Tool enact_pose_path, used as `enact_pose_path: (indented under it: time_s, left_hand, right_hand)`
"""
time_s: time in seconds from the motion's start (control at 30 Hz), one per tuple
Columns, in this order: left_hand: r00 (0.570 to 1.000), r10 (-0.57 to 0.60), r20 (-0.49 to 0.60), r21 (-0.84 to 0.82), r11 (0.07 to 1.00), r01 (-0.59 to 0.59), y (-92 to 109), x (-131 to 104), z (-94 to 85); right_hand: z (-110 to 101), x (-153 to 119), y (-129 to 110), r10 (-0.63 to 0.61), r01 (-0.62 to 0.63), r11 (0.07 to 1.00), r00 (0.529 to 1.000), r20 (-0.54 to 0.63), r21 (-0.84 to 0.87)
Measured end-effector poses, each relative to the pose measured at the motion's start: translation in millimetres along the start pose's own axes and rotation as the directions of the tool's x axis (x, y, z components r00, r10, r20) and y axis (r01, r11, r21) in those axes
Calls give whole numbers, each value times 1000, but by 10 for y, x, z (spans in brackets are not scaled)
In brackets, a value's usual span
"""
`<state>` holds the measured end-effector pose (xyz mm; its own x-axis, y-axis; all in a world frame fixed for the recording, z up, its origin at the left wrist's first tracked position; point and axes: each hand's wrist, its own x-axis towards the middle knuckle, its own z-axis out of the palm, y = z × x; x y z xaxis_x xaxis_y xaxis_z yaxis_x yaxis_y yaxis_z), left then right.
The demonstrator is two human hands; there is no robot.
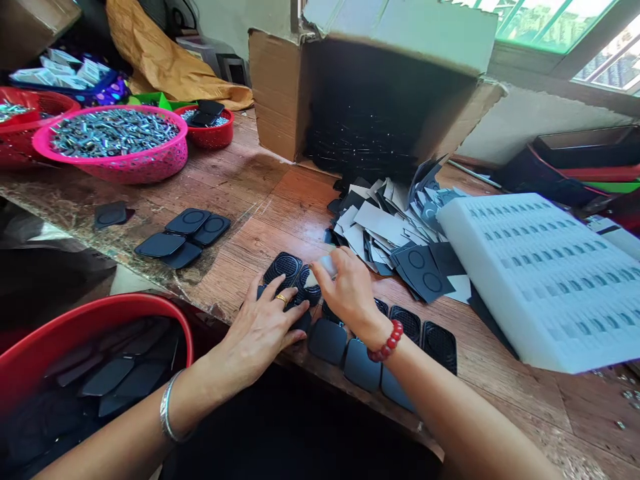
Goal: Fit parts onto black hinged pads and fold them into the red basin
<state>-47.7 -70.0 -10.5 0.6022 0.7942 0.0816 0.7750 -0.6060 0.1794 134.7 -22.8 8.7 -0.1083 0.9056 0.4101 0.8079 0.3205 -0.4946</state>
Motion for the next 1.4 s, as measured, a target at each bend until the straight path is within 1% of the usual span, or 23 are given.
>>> enact_pose_path:
  time_s: [0.13, 0.23, 0.37, 0.5, 0.57, 0.6, 0.67, 0.73, 0.8, 0.87, 0.93, 1.0, 1.07, 1.23, 1.33, 1.4]
  left_hand:
    - [1000, -1, 4, 10, 1000, 1, 5, 2, 1]
    - [999, -14, 39, 8, 1000, 14, 10, 20, -34]
    - [996, -22, 84, -2, 1000, 22, 3, 41, -62]
    - [998, -19, 66, -22, 1000, 20, -2, 39, -33]
    - [999, -22, 43, -30, 999, 23, 5, 29, -9]
    - [999, -27, 33, -34, 999, 28, 10, 21, 2]
    - [999, -35, 10, -48, 998, 35, 16, 5, 14]
    - [999, -34, -22, -80, 996, 32, 5, -9, 5]
    - [997, -51, -59, -116, 992, 44, -36, -16, -36]
    - [991, -106, -77, -129, 987, 95, -111, -19, -103]
    - [981, -179, -73, -114, 979, 170, -204, -25, -168]
    - [972, -229, -45, -88, 971, 224, -291, -38, -202]
    - [968, -249, -7, -62, 967, 248, -348, -58, -195]
    - [969, -244, 26, 9, 970, 244, -353, -82, -138]
    - [972, -233, 31, 37, 972, 232, -337, -74, -142]
    - [975, -223, 14, 52, 974, 222, -336, -71, -148]
  right_hand:
    - [127, 131, 5, -15, 14, 1000, 999, -28, -17]
    - [152, 230, 66, -18, 15, 999, 998, -55, -45]
    - [93, 275, 157, -4, -2, 996, 998, -70, -86]
    - [-27, 206, 226, 21, -27, 995, 998, -66, -99]
    - [-95, 157, 266, 81, -86, 993, 995, -63, -81]
    - [-128, 135, 290, 143, -146, 988, 988, -55, -53]
    - [-188, 104, 344, 301, -300, 953, 954, -16, 32]
    - [-228, 93, 392, 419, -420, 901, 907, 36, 107]
    - [-235, 103, 412, 472, -478, 859, 878, 76, 185]
    - [-198, 132, 393, 495, -503, 816, 862, 105, 284]
    - [-122, 175, 339, 492, -496, 801, 864, 104, 334]
    - [-19, 229, 273, 454, -451, 843, 889, 63, 294]
    - [89, 291, 216, 413, -407, 883, 910, 24, 233]
    - [290, 428, 153, 360, -351, 925, 932, -42, 146]
    - [350, 466, 140, 322, -314, 944, 945, -66, 101]
    - [366, 474, 127, 293, -288, 955, 953, -74, 73]
